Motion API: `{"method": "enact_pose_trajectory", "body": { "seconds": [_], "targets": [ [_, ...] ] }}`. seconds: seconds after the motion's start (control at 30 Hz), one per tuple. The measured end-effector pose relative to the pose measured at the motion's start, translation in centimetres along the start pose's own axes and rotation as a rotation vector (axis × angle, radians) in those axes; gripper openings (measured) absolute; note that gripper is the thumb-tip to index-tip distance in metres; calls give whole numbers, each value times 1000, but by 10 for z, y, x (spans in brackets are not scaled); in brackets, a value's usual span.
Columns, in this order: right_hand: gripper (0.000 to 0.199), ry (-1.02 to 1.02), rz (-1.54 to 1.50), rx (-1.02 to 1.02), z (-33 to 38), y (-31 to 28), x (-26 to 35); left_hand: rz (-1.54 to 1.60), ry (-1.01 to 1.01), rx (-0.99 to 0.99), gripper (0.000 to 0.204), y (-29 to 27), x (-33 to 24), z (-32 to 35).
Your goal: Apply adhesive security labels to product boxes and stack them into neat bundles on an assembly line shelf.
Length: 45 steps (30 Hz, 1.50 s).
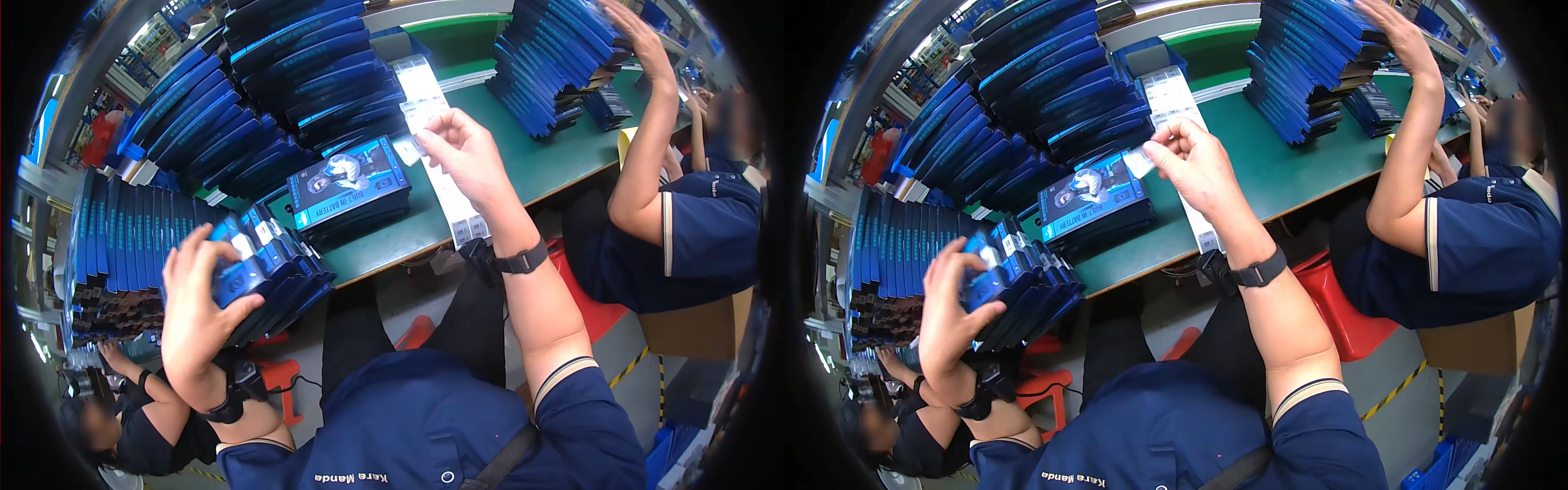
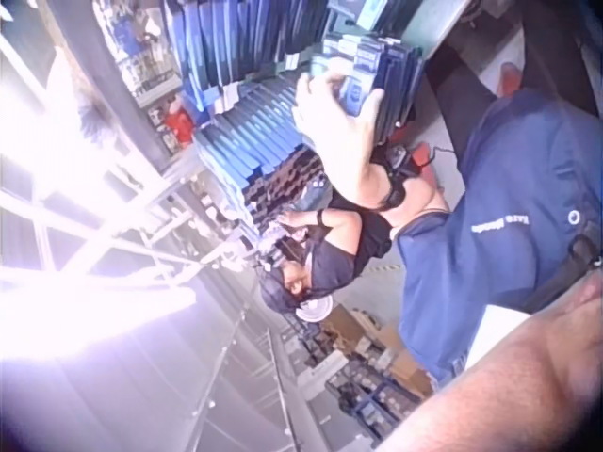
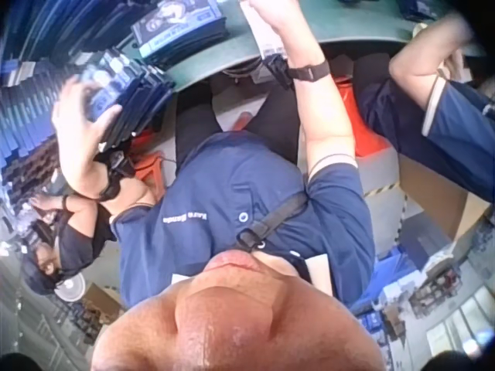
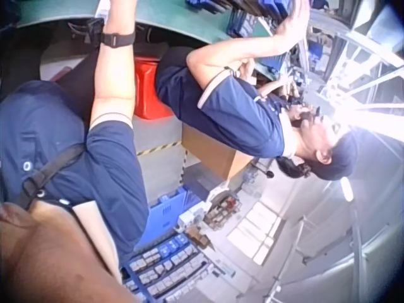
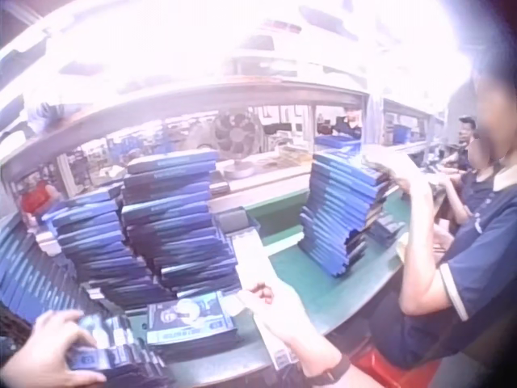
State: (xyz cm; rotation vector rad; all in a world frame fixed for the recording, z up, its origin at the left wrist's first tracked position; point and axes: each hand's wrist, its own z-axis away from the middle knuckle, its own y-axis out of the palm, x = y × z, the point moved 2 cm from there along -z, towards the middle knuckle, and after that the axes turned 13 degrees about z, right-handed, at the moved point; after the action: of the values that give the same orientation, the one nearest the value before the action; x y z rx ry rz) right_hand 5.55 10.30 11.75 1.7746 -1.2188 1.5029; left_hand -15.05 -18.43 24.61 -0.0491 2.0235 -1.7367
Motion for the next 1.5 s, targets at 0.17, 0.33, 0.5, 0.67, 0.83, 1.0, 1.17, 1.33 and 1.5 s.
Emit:
{"method": "enact_pose_trajectory", "body": {
  "seconds": [0.17,0.33,0.5,0.67,0.83,1.0,1.17,1.33,1.5],
  "targets": [
    [13,5,208,-107,-6,11,-21,-86,182,-189,62,19,-38,-2],
    [11,-148,480,-264,0,26,-13,341,384,-153,49,85,-86,-32],
    [11,-191,520,-258,-3,37,-14,324,303,-275,61,153,-76,-71],
    [11,-185,552,-254,-4,35,-17,304,295,-296,66,174,-73,-93],
    [11,-200,522,-276,-4,36,-19,271,281,-304,69,182,-72,-102],
    [10,-172,530,-263,-3,38,-23,181,267,-256,63,183,-74,-106],
    [11,-151,579,-241,1,35,-30,156,258,-217,58,178,-76,-109],
    [21,-27,704,-174,4,22,-39,180,244,-186,59,174,-73,-119],
    [46,64,399,-205,10,7,-49,231,219,-32,64,158,-75,-121]
  ]
}}
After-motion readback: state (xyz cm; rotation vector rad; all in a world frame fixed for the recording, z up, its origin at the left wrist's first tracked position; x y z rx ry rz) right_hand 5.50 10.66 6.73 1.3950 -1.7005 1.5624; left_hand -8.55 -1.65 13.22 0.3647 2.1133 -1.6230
